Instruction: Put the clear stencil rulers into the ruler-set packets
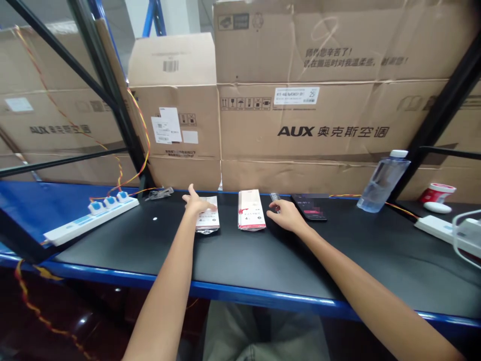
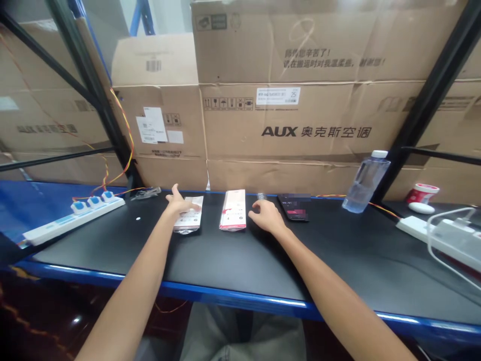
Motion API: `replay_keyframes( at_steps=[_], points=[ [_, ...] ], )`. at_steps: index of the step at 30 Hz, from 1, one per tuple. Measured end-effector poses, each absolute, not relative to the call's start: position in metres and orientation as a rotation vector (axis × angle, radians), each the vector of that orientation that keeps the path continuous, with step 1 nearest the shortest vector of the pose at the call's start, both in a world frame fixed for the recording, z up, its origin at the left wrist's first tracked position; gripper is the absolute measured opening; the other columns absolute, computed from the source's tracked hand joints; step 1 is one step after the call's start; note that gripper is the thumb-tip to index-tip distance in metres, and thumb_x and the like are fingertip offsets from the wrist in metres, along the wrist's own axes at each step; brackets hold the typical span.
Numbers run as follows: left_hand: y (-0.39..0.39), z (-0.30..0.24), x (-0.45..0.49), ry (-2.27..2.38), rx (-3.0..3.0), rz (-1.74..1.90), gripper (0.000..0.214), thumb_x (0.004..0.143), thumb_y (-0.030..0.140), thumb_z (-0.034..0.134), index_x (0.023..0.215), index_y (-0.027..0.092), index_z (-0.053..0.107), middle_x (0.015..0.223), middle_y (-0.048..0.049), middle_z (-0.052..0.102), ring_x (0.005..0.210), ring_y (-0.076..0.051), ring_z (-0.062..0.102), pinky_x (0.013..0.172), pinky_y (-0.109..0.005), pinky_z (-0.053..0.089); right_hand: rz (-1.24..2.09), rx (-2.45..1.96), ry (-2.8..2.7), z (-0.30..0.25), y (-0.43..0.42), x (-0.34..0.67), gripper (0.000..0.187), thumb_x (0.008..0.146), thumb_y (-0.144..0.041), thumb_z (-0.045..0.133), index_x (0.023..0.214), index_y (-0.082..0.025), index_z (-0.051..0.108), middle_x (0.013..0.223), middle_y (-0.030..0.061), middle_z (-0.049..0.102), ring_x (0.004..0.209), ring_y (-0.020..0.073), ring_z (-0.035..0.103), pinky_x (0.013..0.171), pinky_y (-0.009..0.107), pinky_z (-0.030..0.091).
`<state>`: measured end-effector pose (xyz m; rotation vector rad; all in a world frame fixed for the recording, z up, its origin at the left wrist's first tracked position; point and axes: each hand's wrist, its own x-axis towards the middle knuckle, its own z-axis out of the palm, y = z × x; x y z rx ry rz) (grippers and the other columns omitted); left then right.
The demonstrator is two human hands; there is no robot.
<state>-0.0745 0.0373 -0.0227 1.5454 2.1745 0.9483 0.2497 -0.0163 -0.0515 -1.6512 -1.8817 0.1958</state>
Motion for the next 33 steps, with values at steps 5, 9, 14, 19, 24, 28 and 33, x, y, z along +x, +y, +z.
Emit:
replay_keyframes(
  at_steps=[5,9,14,19,24,28,33],
  points=[
    [0.034,-0.018,-0.074,1.897,1.324,1.213,0.141,0.039,0.024,0.097,0.154,0.031,0.015,0.152,-0.0206,0.030,0.129,-0.034,0.053,0.084,-0.035,0.057,0.174,-1.621,-1.876,-0.051,-0.017,0.250,0.027,0.080,-0.033,0.064,0.100,-0.019,0.074,0.107,0.0089,0.075,0.097,0.0243,0.070,0.087,0.032,0.052],
    [0.030,-0.013,-0.065,1.655,1.385,1.182,0.106,0.050,0.018,0.094,0.141,0.022,0.041,0.121,-0.0130,0.066,0.097,-0.026,0.070,0.075,-0.032,0.058,0.153,-1.533,-1.892,-0.049,-0.019,0.246,0.021,0.081,-0.030,0.064,0.096,-0.019,0.073,0.102,0.0085,0.076,0.094,0.0241,0.070,0.086,0.032,0.051],
    [0.019,0.002,-0.043,1.338,1.447,1.081,0.065,0.070,0.013,0.080,0.130,0.015,0.057,0.087,-0.0056,0.071,0.070,-0.017,0.069,0.066,-0.029,0.057,0.155,-1.266,-2.020,-0.039,-0.034,0.231,0.027,0.084,-0.030,0.064,0.109,-0.018,0.068,0.109,0.0083,0.072,0.095,0.0216,0.068,0.086,0.032,0.053],
    [0.000,0.011,-0.020,1.017,1.536,0.843,0.055,0.074,0.021,0.077,0.128,0.021,0.067,0.075,-0.0027,0.069,0.055,-0.012,0.059,0.054,-0.025,0.049,0.055,-0.962,-2.169,-0.026,-0.057,0.212,0.053,0.085,-0.026,0.064,0.136,-0.022,0.054,0.138,0.0117,0.057,0.126,0.0282,0.055,0.106,0.043,0.045],
    [-0.012,0.009,-0.006,0.833,1.522,0.640,0.074,0.073,0.022,0.069,0.145,0.028,0.051,0.091,-0.0045,0.072,0.059,-0.015,0.062,0.052,-0.024,0.047,-0.042,-0.738,-2.308,-0.024,-0.064,0.202,0.039,0.082,-0.017,0.066,0.121,-0.025,0.062,0.128,0.0104,0.060,0.121,0.0275,0.057,0.104,0.043,0.044],
    [-0.011,0.008,-0.002,0.885,1.548,0.576,0.079,0.072,0.017,0.058,0.149,0.031,0.046,0.076,-0.0006,0.068,0.049,-0.014,0.057,0.045,-0.023,0.040,-0.011,-0.752,-2.348,-0.024,-0.065,0.202,0.022,0.082,-0.013,0.063,0.102,-0.024,0.063,0.114,0.0069,0.065,0.107,0.0238,0.060,0.096,0.039,0.046],
    [-0.011,0.011,-0.002,0.887,1.645,0.512,0.073,0.073,0.016,0.059,0.145,0.025,0.051,0.098,-0.0038,0.071,0.056,-0.012,0.060,0.048,-0.021,0.042,0.051,-0.692,-2.395,-0.024,-0.069,0.200,0.025,0.079,-0.009,0.065,0.099,-0.023,0.063,0.104,0.0074,0.063,0.099,0.0235,0.058,0.087,0.036,0.047]
  ],
)
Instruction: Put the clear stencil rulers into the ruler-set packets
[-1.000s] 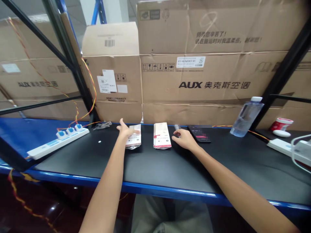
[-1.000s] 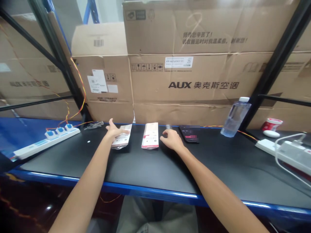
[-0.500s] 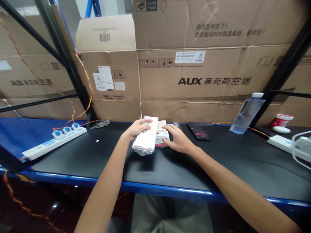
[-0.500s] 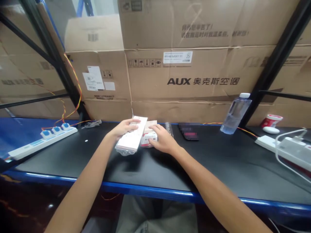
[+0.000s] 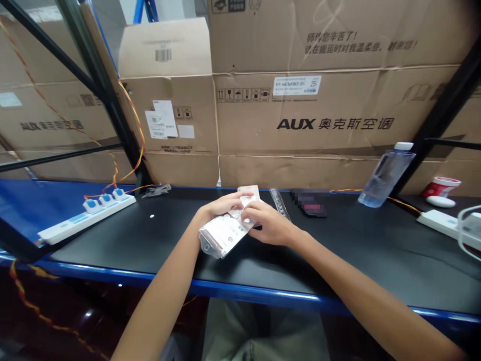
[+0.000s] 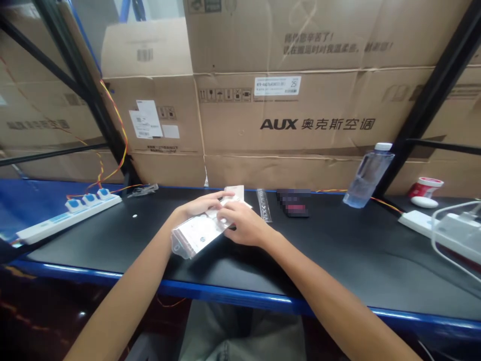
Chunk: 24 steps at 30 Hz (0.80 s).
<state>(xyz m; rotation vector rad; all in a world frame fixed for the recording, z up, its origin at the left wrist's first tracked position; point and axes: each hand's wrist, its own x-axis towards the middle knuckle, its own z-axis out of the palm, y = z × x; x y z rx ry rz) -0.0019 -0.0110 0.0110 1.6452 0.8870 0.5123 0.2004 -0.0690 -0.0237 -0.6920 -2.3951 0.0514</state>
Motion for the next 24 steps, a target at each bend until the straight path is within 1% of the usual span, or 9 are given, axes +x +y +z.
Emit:
replay_keyframes(
  at_steps=[2,4,7,9,14,17,19,22,24],
  points=[
    [-0.012,0.011,-0.001,0.899,1.655,0.476,0.069,0.073,0.015,0.059,0.142,0.023,0.054,0.105,-0.0057,0.070,0.059,-0.013,0.062,0.049,-0.022,0.043,0.097,-0.686,-2.424,-0.025,-0.069,0.199,0.024,0.079,-0.007,0.063,0.098,-0.023,0.064,0.101,0.0067,0.061,0.097,0.0222,0.056,0.084,0.034,0.046],
    [-0.014,0.009,0.001,0.869,1.635,0.461,0.066,0.075,0.016,0.062,0.140,0.021,0.055,0.108,-0.0074,0.070,0.064,-0.014,0.064,0.052,-0.022,0.045,0.131,-0.723,-2.432,-0.028,-0.068,0.198,0.021,0.078,-0.006,0.061,0.090,-0.022,0.061,0.098,0.0054,0.060,0.091,0.0201,0.055,0.079,0.031,0.045],
    [-0.014,0.003,0.004,0.755,1.593,0.467,0.068,0.077,0.025,0.073,0.141,0.018,0.053,0.103,-0.0094,0.072,0.067,-0.016,0.066,0.056,-0.023,0.047,0.136,-0.785,-2.431,-0.030,-0.066,0.197,0.025,0.066,0.001,0.058,0.076,-0.021,0.052,0.086,0.0016,0.057,0.079,0.0165,0.051,0.067,0.027,0.038],
    [-0.014,0.000,0.006,0.694,1.585,0.466,0.072,0.076,0.031,0.079,0.141,0.017,0.053,0.095,-0.0091,0.073,0.066,-0.016,0.066,0.057,-0.024,0.047,0.124,-0.807,-2.425,-0.030,-0.066,0.197,0.029,0.059,0.003,0.056,0.072,-0.021,0.047,0.079,-0.0006,0.054,0.071,0.0147,0.047,0.061,0.025,0.033],
    [-0.016,-0.001,0.009,0.599,1.556,0.452,0.073,0.073,0.031,0.084,0.139,0.019,0.056,0.093,-0.0064,0.073,0.066,-0.016,0.067,0.058,-0.024,0.049,0.102,-0.854,-2.388,-0.028,-0.070,0.195,0.029,0.055,0.000,0.057,0.068,-0.021,0.042,0.072,-0.0022,0.051,0.063,0.0129,0.039,0.056,0.026,0.024],
    [-0.013,-0.002,0.009,0.613,1.580,0.461,0.069,0.075,0.033,0.083,0.137,0.017,0.057,0.091,-0.0065,0.073,0.065,-0.015,0.066,0.056,-0.023,0.047,0.109,-0.851,-2.376,-0.028,-0.071,0.195,0.028,0.058,0.001,0.056,0.069,-0.021,0.043,0.074,-0.0016,0.052,0.066,0.0134,0.041,0.058,0.026,0.027],
    [-0.010,-0.004,0.007,0.648,1.607,0.460,0.069,0.077,0.036,0.082,0.137,0.016,0.057,0.092,-0.0080,0.074,0.065,-0.015,0.066,0.056,-0.023,0.047,0.134,-0.817,-2.398,-0.028,-0.072,0.196,0.025,0.063,0.000,0.058,0.071,-0.021,0.047,0.078,-0.0012,0.054,0.069,0.0135,0.045,0.060,0.025,0.032],
    [-0.007,-0.006,0.004,0.712,1.613,0.440,0.067,0.078,0.037,0.080,0.136,0.015,0.056,0.098,-0.0108,0.075,0.073,-0.018,0.070,0.061,-0.025,0.049,0.340,-0.736,-2.481,-0.023,-0.072,0.200,0.017,0.071,-0.009,0.067,0.080,-0.021,0.057,0.088,0.0001,0.059,0.076,0.0138,0.053,0.067,0.024,0.041],
    [-0.007,-0.006,0.002,0.754,1.608,0.409,0.064,0.077,0.034,0.081,0.134,0.014,0.058,0.100,-0.0116,0.075,0.079,-0.021,0.072,0.065,-0.026,0.051,0.528,-0.727,-2.522,-0.018,-0.073,0.203,0.017,0.075,-0.019,0.073,0.089,-0.021,0.063,0.094,0.0012,0.061,0.080,0.0147,0.055,0.072,0.025,0.045]
  ],
)
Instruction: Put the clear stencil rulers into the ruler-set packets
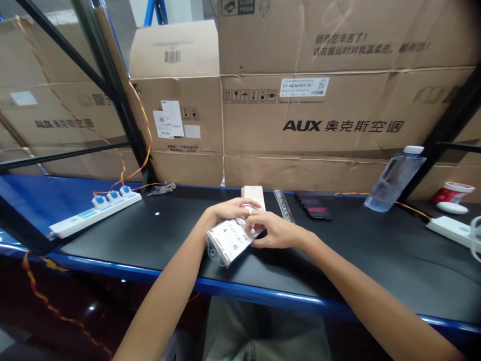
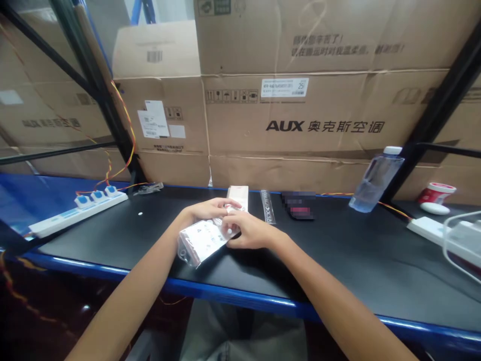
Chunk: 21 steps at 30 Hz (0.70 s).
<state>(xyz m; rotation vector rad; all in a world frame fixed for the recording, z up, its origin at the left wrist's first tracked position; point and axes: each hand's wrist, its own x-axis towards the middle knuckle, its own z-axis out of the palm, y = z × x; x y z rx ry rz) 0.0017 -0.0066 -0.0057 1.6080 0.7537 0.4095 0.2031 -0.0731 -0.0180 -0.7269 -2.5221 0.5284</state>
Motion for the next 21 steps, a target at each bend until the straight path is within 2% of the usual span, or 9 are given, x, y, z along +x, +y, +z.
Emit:
replay_keyframes(
  at_steps=[3,7,13,18,21],
  points=[
    [-0.011,-0.001,0.001,0.742,1.603,0.362,0.059,0.077,0.027,0.079,0.132,0.014,0.059,0.097,-0.0108,0.076,0.082,-0.022,0.073,0.069,-0.027,0.053,0.688,-0.759,-2.557,-0.011,-0.075,0.207,0.023,0.078,-0.030,0.077,0.098,-0.022,0.067,0.095,0.0011,0.063,0.085,0.0162,0.057,0.077,0.028,0.046],
    [-0.017,0.004,0.003,0.665,1.600,0.306,0.055,0.078,0.024,0.077,0.130,0.015,0.061,0.089,-0.0088,0.076,0.078,-0.022,0.074,0.066,-0.027,0.054,0.744,-0.789,-2.598,-0.005,-0.078,0.206,0.020,0.081,-0.036,0.076,0.095,-0.022,0.069,0.088,-0.0006,0.060,0.080,0.0152,0.056,0.073,0.027,0.044],
    [-0.016,0.000,0.004,0.587,1.590,0.291,0.050,0.080,0.030,0.077,0.126,0.016,0.063,0.089,-0.0096,0.077,0.071,-0.020,0.073,0.060,-0.025,0.053,0.761,-0.840,-2.585,-0.004,-0.080,0.203,0.017,0.078,-0.031,0.080,0.084,-0.021,0.067,0.075,-0.0050,0.054,0.072,0.0126,0.053,0.077,0.028,0.041],
    [-0.012,-0.003,0.003,0.584,1.586,0.334,0.048,0.077,0.027,0.078,0.122,0.016,0.064,0.088,-0.0079,0.076,0.068,-0.018,0.071,0.056,-0.023,0.050,0.705,-0.805,-2.546,-0.010,-0.079,0.201,0.007,0.081,-0.020,0.075,0.079,-0.021,0.068,0.076,-0.0032,0.062,0.074,0.0140,0.055,0.075,0.027,0.042],
    [-0.012,-0.003,0.001,0.573,1.543,0.405,0.049,0.073,0.023,0.078,0.119,0.017,0.065,0.091,-0.0068,0.075,0.070,-0.018,0.071,0.058,-0.024,0.050,0.610,-0.786,-2.503,-0.011,-0.079,0.199,0.008,0.082,-0.015,0.072,0.077,-0.021,0.069,0.082,-0.0011,0.065,0.076,0.0148,0.058,0.073,0.027,0.042]
  ],
)
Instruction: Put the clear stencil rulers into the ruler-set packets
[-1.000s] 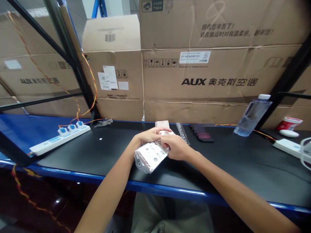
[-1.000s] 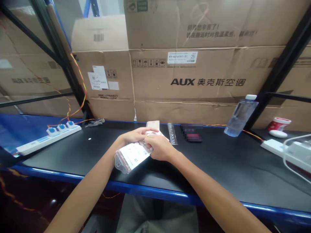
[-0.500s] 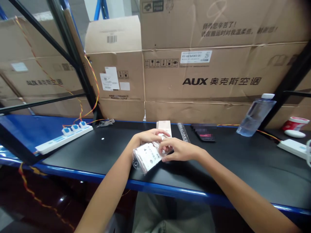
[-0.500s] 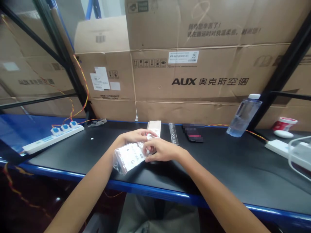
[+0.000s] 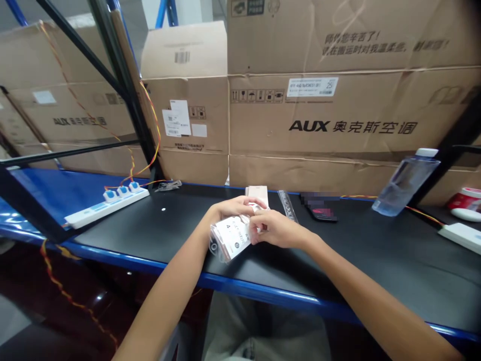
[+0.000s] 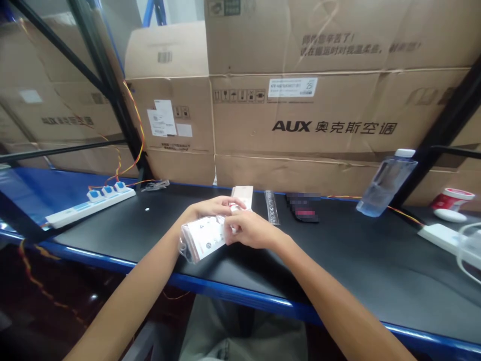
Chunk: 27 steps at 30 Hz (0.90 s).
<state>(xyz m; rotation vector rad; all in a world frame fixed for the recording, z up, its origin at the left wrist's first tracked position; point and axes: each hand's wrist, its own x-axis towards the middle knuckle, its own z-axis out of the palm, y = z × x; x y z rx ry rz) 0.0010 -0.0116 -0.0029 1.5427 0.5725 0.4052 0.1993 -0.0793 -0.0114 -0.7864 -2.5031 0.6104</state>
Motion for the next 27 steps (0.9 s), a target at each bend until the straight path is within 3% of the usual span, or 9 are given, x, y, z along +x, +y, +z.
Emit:
replay_keyframes(
  at_steps=[10,16,23,27],
  points=[
    [-0.011,-0.005,-0.005,0.566,1.513,0.568,0.061,0.069,0.022,0.077,0.127,0.016,0.060,0.100,-0.0084,0.072,0.069,-0.018,0.067,0.062,-0.027,0.051,0.247,-0.732,-2.396,-0.020,-0.078,0.195,0.019,0.084,-0.005,0.066,0.079,-0.023,0.071,0.101,0.0028,0.066,0.095,0.0187,0.060,0.080,0.029,0.046],
    [-0.018,-0.003,-0.006,0.492,1.476,0.663,0.060,0.074,0.022,0.075,0.131,0.017,0.059,0.113,-0.0113,0.069,0.078,-0.019,0.068,0.067,-0.027,0.050,0.100,-0.683,-2.270,-0.020,-0.080,0.192,0.012,0.086,-0.013,0.070,0.080,-0.024,0.071,0.092,0.0032,0.065,0.092,0.0198,0.060,0.082,0.032,0.047],
    [-0.028,-0.002,-0.005,0.381,1.384,0.755,0.054,0.078,0.022,0.075,0.129,0.016,0.062,0.121,-0.0114,0.068,0.097,-0.023,0.068,0.078,-0.027,0.050,-0.095,-0.591,-2.192,-0.021,-0.083,0.188,0.018,0.093,-0.015,0.061,0.078,-0.023,0.068,0.084,0.0035,0.067,0.084,0.0192,0.059,0.078,0.033,0.046],
    [-0.025,-0.004,-0.004,0.390,1.365,0.770,0.056,0.074,0.022,0.079,0.128,0.018,0.064,0.124,-0.0126,0.067,0.098,-0.022,0.069,0.080,-0.027,0.051,-0.201,-0.582,-2.149,-0.025,-0.083,0.185,0.020,0.094,-0.016,0.058,0.078,-0.023,0.067,0.081,0.0038,0.066,0.080,0.0190,0.058,0.079,0.034,0.046]
  ],
)
